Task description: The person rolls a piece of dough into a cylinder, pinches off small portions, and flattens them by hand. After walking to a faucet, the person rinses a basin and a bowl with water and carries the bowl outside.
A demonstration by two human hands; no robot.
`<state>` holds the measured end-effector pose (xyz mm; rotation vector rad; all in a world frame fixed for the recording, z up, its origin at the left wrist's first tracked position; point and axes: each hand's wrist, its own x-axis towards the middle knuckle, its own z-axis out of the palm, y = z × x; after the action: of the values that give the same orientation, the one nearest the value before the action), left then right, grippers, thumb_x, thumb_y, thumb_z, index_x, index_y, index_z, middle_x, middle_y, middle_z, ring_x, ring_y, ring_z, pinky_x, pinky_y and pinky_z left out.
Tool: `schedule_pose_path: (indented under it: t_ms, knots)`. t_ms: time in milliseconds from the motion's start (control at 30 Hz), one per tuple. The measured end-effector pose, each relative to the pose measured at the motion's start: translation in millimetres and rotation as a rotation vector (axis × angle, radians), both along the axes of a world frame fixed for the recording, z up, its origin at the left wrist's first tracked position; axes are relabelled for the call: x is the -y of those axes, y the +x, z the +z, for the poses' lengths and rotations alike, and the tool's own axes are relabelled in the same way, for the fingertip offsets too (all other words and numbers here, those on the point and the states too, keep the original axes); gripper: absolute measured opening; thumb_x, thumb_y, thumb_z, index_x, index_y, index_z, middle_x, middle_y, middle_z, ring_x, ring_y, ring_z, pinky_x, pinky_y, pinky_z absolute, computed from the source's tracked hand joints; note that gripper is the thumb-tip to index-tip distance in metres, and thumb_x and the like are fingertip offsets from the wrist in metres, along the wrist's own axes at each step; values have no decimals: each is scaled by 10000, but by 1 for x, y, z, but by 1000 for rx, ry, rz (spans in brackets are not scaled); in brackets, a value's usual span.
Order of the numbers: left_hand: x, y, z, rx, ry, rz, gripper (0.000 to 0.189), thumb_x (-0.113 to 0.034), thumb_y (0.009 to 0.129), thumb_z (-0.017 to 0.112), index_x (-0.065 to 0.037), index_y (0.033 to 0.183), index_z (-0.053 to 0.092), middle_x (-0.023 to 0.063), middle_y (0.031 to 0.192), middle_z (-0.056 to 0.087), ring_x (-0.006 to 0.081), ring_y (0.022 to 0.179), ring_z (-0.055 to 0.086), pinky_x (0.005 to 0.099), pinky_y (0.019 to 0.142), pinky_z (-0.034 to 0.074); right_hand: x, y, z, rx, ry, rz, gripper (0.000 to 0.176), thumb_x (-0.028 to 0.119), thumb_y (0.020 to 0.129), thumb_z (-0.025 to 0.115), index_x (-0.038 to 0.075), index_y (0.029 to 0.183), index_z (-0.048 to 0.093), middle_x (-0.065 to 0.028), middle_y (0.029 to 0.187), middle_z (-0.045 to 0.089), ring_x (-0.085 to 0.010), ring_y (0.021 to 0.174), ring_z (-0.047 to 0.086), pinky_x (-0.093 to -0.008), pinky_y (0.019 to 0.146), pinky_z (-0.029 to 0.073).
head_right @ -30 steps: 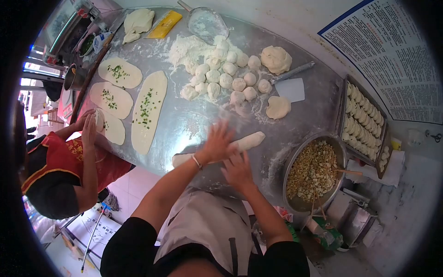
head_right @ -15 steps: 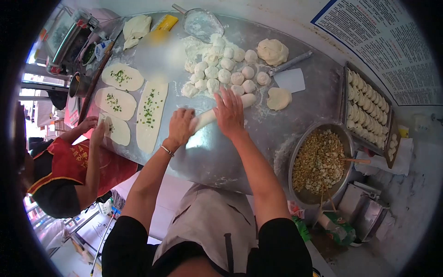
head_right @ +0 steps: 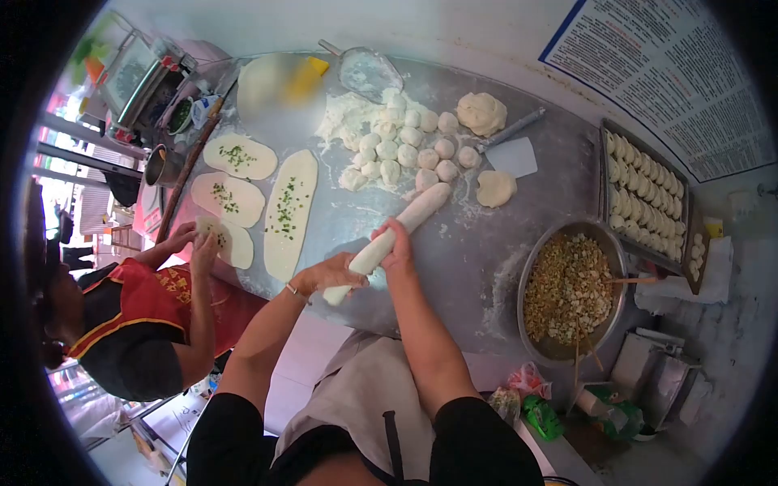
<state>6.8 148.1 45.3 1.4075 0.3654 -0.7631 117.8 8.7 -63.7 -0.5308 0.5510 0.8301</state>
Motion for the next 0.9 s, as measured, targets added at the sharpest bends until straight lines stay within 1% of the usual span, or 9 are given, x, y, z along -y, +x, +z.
schedule_pose_path:
  t_ms: [100, 167, 233, 267, 300, 367, 533, 600, 900]
  knots:
    - [-11, -27, 31, 16, 127, -16, 373, -149, 858, 712, 13, 1180, 615, 61, 831, 660, 153, 614, 639, 312, 559, 546, 12, 39, -16, -2, 4, -99, 164, 207, 855, 649, 119, 781, 532, -37, 661, 545, -208, 596, 555, -365, 634, 536]
    - [-17, -56, 7, 237, 204, -30, 361, -141, 863, 672, -3, 1193, 624, 86, 838, 689, 166, 647, 670, 327, 592, 559, 29, 68, -29, 38, 53, -79, 133, 163, 834, 637, 113, 775, 528, -36, 678, 544, -209, 600, 546, -361, 609, 514]
    - [-25, -68, 11, 264, 348, -105, 382, -148, 846, 652, -24, 1207, 628, 104, 812, 715, 174, 683, 698, 341, 626, 567, 42, 76, -9, 232, -83, -65, 140, 218, 886, 583, 129, 784, 548, -61, 742, 577, -247, 697, 588, -433, 672, 527]
    - [-27, -76, 1, 291, 333, -46, 407, -157, 826, 662, -47, 1217, 628, 98, 781, 717, 203, 672, 707, 361, 649, 570, 60, 104, -71, 213, 185, 1, 165, 271, 918, 550, 125, 856, 597, -72, 816, 616, -258, 781, 614, -467, 757, 538]
    - [-28, -80, -14, 330, 459, -126, 427, -186, 816, 673, -80, 1228, 628, 119, 853, 732, 263, 756, 724, 402, 733, 572, 52, 96, -15, 143, -169, -25, 192, 288, 924, 540, 121, 928, 635, -68, 895, 645, -262, 844, 628, -477, 826, 540]
    - [-20, -82, -18, 279, 661, -130, 454, -252, 807, 706, -156, 1245, 641, 137, 1080, 722, 341, 1033, 681, 467, 887, 531, 70, 102, -35, 323, -233, -47, 169, 296, 919, 565, 134, 892, 606, -39, 867, 607, -243, 856, 615, -462, 867, 531]
    - [-3, -80, -56, 274, 783, -228, 404, -253, 806, 733, -101, 1170, 644, 176, 1039, 703, 364, 1016, 678, 477, 875, 536, 80, 93, 14, 462, -450, -55, 277, 350, 887, 651, 123, 804, 517, -29, 725, 515, -213, 739, 555, -386, 724, 501]
    - [-3, -83, -54, 236, 796, -297, 394, -250, 806, 729, -89, 1156, 646, 183, 1020, 700, 370, 999, 680, 474, 864, 540, 85, 95, 31, 325, -421, -133, 302, 364, 884, 649, 126, 790, 489, -29, 706, 486, -208, 714, 549, -381, 694, 500]
    - [6, -83, -28, 368, 876, -185, 385, -230, 786, 731, -87, 1136, 661, 162, 1019, 710, 377, 993, 685, 471, 864, 547, 115, 106, 60, 538, -466, -123, 326, 409, 887, 638, 140, 811, 470, 1, 746, 450, -194, 669, 515, -392, 622, 480]
